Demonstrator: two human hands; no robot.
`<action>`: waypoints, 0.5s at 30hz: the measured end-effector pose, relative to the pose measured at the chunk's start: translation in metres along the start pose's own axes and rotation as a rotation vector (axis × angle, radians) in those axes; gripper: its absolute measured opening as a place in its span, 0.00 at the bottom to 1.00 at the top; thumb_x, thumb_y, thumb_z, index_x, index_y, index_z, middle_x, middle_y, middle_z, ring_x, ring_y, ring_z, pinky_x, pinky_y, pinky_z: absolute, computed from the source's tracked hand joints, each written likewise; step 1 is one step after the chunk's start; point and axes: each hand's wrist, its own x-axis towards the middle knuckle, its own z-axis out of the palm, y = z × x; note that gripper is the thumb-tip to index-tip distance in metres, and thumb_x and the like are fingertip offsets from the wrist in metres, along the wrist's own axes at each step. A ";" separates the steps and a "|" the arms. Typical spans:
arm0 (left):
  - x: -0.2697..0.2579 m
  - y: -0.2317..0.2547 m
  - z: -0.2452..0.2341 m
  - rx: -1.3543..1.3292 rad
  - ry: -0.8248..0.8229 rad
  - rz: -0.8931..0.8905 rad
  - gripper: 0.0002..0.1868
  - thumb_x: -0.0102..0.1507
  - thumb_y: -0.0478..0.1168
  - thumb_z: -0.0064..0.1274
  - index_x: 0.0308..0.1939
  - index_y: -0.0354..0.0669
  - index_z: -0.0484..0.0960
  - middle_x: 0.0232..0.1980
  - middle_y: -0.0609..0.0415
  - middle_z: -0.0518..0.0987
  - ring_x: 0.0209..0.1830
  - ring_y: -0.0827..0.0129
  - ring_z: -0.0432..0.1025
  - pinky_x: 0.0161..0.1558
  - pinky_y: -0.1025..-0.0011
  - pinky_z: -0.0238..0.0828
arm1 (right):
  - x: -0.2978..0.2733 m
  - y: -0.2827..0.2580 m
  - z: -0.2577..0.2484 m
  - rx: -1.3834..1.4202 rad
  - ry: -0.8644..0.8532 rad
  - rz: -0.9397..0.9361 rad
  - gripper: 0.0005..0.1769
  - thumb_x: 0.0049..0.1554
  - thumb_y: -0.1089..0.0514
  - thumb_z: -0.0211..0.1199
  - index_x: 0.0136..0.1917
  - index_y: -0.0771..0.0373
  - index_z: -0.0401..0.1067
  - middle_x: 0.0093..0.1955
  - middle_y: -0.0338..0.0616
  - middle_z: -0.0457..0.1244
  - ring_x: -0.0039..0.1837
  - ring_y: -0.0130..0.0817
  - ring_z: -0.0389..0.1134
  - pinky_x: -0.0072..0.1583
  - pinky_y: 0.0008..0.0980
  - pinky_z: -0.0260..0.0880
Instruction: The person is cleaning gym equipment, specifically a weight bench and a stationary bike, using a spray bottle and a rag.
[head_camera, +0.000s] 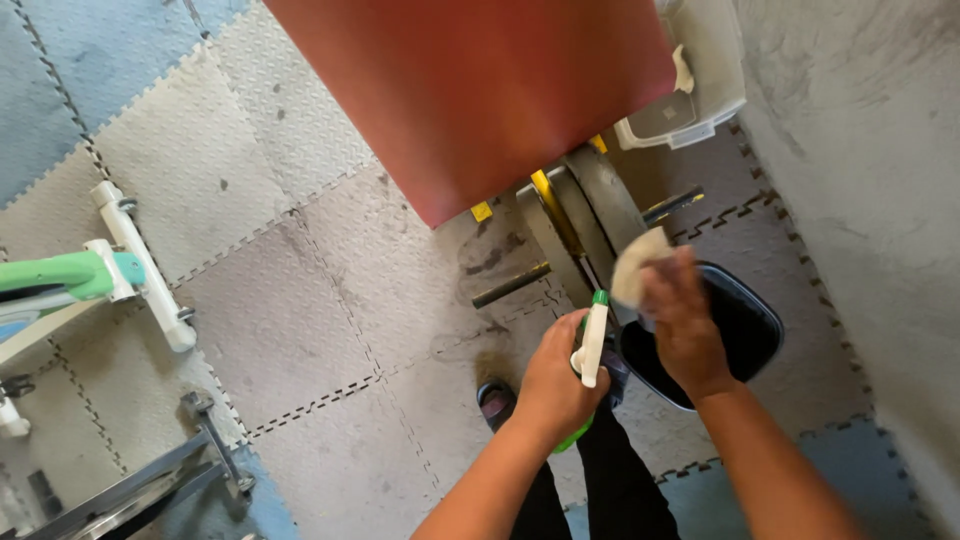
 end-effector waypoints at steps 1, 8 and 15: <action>0.001 -0.003 0.002 0.001 0.000 0.002 0.33 0.55 0.32 0.54 0.66 0.42 0.71 0.63 0.42 0.76 0.65 0.45 0.70 0.64 0.59 0.68 | 0.013 -0.008 -0.008 0.000 0.002 -0.001 0.33 0.63 0.64 0.60 0.77 0.40 0.61 0.87 0.55 0.45 0.84 0.56 0.52 0.77 0.47 0.60; 0.009 -0.007 0.010 0.060 0.004 -0.063 0.36 0.53 0.33 0.57 0.67 0.42 0.68 0.63 0.39 0.75 0.63 0.42 0.69 0.62 0.56 0.68 | 0.125 -0.020 -0.010 0.093 0.275 -0.001 0.18 0.64 0.69 0.61 0.66 0.64 0.65 0.82 0.68 0.48 0.81 0.67 0.54 0.78 0.51 0.59; 0.013 -0.013 0.016 0.102 0.021 0.004 0.37 0.52 0.33 0.59 0.67 0.41 0.67 0.63 0.37 0.74 0.63 0.40 0.69 0.61 0.55 0.68 | 0.118 -0.012 0.020 0.140 0.117 0.048 0.25 0.60 0.65 0.60 0.71 0.55 0.69 0.78 0.62 0.56 0.76 0.58 0.59 0.73 0.47 0.60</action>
